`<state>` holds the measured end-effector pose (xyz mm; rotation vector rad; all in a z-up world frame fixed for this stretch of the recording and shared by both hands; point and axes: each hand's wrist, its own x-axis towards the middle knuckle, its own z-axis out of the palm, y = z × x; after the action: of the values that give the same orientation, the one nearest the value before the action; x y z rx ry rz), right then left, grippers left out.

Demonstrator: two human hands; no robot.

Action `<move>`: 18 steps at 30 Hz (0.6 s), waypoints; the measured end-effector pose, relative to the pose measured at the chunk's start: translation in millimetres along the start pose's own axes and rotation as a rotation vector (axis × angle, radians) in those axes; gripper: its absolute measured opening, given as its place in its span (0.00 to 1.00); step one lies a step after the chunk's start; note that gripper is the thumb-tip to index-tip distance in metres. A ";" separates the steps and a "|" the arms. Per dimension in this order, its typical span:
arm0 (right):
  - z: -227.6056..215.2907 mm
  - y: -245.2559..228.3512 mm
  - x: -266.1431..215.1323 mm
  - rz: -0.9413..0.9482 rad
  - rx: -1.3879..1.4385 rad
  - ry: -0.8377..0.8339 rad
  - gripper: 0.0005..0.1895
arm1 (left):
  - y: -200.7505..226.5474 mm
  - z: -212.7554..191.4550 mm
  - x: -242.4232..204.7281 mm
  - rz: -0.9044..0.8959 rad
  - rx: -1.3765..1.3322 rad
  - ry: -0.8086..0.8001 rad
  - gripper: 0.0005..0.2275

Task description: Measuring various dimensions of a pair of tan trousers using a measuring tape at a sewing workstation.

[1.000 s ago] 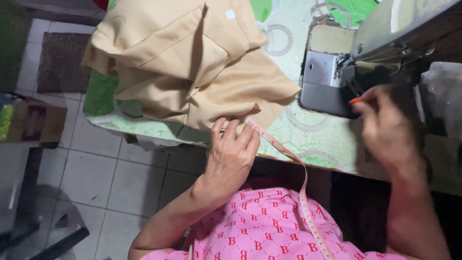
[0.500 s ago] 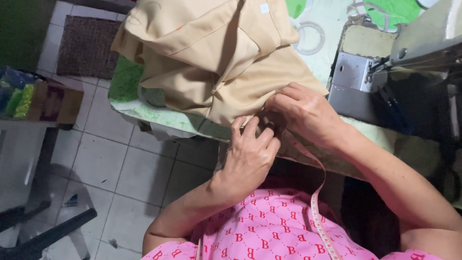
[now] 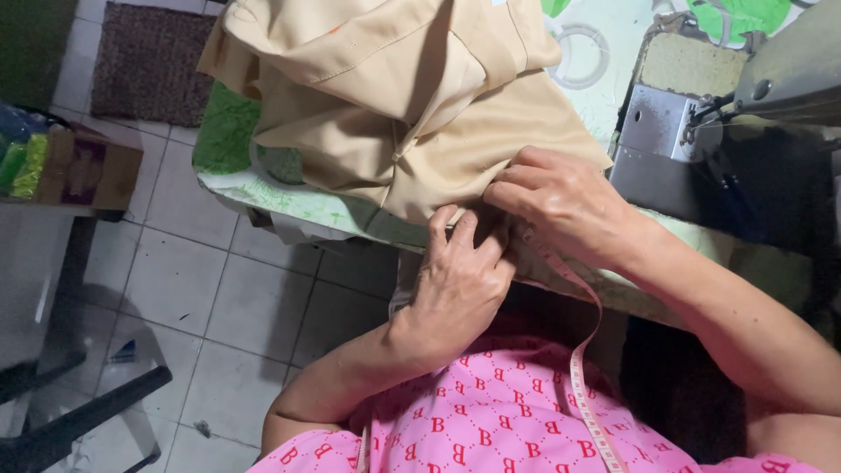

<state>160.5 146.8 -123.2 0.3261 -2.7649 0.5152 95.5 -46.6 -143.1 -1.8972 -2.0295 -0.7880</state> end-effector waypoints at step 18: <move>-73.6 -22.0 -91.8 0.497 -0.055 0.167 0.07 | 1.3 -33.4 20.1 0.011 0.166 -0.087 0.10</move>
<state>270.5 169.9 -82.2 -0.4116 -2.6772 0.5484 88.5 -47.8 -104.7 -1.8772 -2.0630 -0.5253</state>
